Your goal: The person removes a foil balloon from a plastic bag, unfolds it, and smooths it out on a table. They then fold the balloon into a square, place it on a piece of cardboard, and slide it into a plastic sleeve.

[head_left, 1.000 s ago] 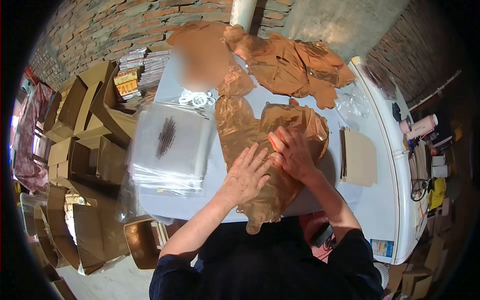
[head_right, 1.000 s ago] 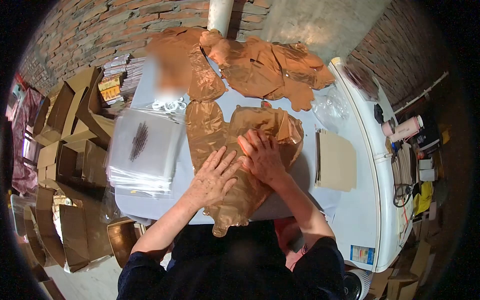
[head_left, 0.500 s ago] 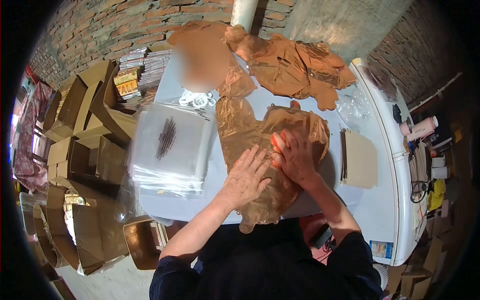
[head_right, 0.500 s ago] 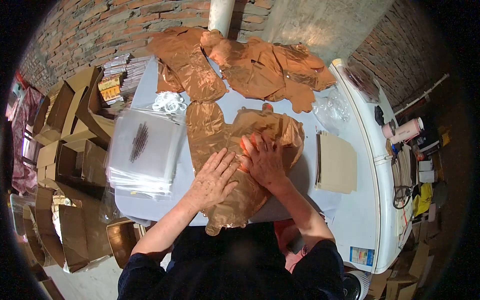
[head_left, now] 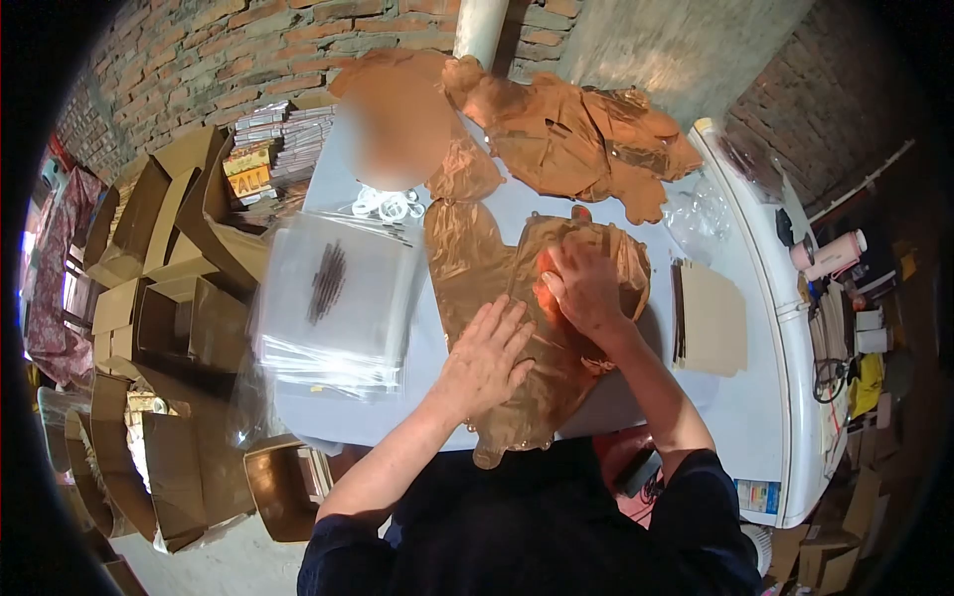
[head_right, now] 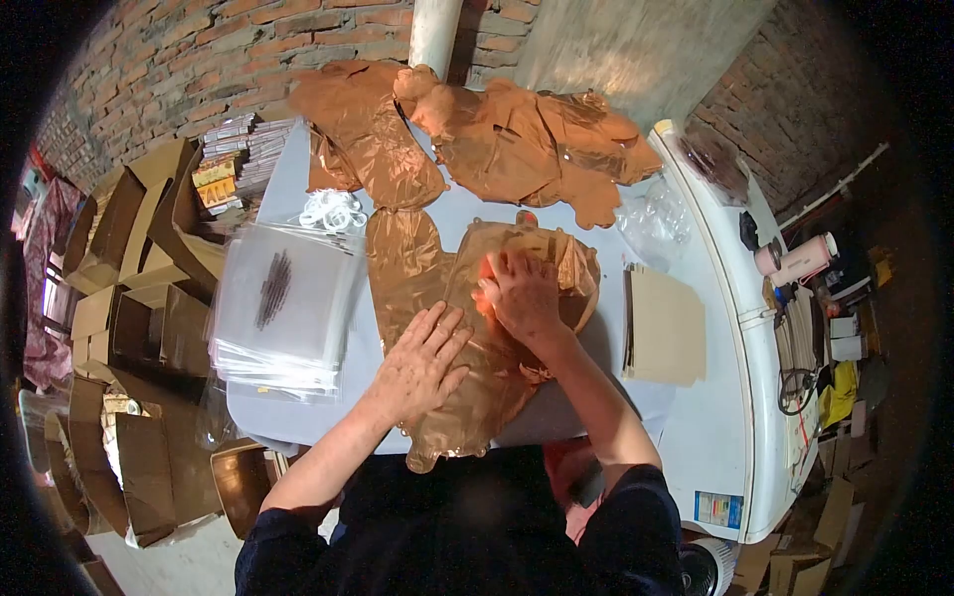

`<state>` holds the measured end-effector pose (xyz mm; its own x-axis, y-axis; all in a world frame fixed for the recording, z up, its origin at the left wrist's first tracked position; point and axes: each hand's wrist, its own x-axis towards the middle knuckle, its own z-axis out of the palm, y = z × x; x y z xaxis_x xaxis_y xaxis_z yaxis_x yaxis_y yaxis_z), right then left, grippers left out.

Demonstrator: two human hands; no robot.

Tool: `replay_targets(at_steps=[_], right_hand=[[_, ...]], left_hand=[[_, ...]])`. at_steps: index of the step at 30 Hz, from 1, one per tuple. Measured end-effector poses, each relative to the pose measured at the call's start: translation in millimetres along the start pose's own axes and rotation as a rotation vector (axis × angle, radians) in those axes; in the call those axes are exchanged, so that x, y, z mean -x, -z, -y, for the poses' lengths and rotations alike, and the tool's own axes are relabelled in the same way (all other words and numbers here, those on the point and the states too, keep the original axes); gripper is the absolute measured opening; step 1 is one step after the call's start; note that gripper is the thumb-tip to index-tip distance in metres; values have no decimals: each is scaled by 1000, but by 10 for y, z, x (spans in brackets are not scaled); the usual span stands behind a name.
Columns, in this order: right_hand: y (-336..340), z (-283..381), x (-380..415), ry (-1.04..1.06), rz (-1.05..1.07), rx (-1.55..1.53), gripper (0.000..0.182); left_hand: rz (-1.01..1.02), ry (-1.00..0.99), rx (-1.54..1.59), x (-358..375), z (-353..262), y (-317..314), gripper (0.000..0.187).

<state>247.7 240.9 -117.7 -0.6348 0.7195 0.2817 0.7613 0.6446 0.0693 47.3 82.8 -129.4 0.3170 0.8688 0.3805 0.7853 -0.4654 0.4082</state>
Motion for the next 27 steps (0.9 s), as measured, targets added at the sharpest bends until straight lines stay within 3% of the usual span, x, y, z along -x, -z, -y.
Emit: replay_targets(at_steps=[1,4,6,8,12,15,18,22,27], right_hand=[[41,-12,-58,-10,9,-5,49],[65,-88,-245,165,-377,98,52],[143,-56,-337,314,-412,73,52],[6,1,-315,244,-244,14,56],[-350,-18,-278,243,-149,-154,64],[-348,-59,-327,258,-180,-184,55],[-323,-293,-375,458,-349,67,42],[-260,-656,-517,538,-435,48,36],[-329,-960,-504,223,-314,-64,42]], left_hand=[[-5,-1,10,-1,5,-1,56],[-1,-6,-20,-2,6,0,56],[4,2,-6,-12,3,17,57],[14,3,-7,-14,-11,12,57],[43,2,-58,-23,-18,17,57],[73,3,-100,-3,-29,-20,57],[66,-20,-132,-18,-30,-2,59],[46,-9,-104,-29,-56,26,59],[52,-13,-126,-38,-64,35,60]])
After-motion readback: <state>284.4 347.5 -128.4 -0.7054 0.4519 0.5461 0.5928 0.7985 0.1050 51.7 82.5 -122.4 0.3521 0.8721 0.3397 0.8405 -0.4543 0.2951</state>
